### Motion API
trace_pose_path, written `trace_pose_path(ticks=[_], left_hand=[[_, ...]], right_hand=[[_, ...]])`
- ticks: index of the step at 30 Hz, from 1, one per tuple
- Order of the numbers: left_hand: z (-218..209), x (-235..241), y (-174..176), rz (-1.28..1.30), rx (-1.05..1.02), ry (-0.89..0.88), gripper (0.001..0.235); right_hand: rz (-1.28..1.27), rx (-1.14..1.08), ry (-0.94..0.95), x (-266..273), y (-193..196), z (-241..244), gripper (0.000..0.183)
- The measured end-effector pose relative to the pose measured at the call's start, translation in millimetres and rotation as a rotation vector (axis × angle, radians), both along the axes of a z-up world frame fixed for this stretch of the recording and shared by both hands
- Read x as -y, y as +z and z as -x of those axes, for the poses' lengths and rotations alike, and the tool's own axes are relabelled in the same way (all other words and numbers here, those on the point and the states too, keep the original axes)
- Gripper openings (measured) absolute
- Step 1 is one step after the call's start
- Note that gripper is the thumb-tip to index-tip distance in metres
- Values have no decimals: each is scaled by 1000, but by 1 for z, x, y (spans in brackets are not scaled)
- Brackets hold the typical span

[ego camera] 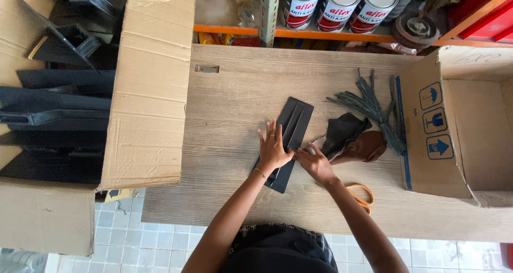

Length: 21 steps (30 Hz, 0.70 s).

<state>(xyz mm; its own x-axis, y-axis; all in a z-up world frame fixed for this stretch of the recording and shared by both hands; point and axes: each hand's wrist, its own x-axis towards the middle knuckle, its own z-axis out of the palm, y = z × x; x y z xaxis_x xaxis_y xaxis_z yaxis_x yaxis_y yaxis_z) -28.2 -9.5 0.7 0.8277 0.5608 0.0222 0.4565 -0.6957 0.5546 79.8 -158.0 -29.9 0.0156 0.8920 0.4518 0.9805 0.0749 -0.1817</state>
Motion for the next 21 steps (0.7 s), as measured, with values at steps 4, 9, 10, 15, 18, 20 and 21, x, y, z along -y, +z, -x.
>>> trace_pose_path(ticks=[4,9,10,15,18,20,21], left_hand=[[-2,-1,-9,-10,-15,2,89],[-3,0,-3,14,-7,-1,87],[-4,-2,-3,11,-5,1,87],[-2,-2,-9,21,45,-14,90],[-3,-2,-5,53,37,-30,91],[-3,-3,0,70,15,-40,91],[-3,-4,3,87,-6,-49,92]], right_hand=[[-128,-174,-160,-27,17,-15,17],[-207,-252,-375,-66,-2,-20,16],[-209,-251,-373,-69,-8,-20,16],[51,92,-254,-70,-20,-31,48],[116,49,-324,-80,-21,-50,51],[160,36,-371,-87,-26,-63,54],[204,24,-418,-91,-28,-69,57]])
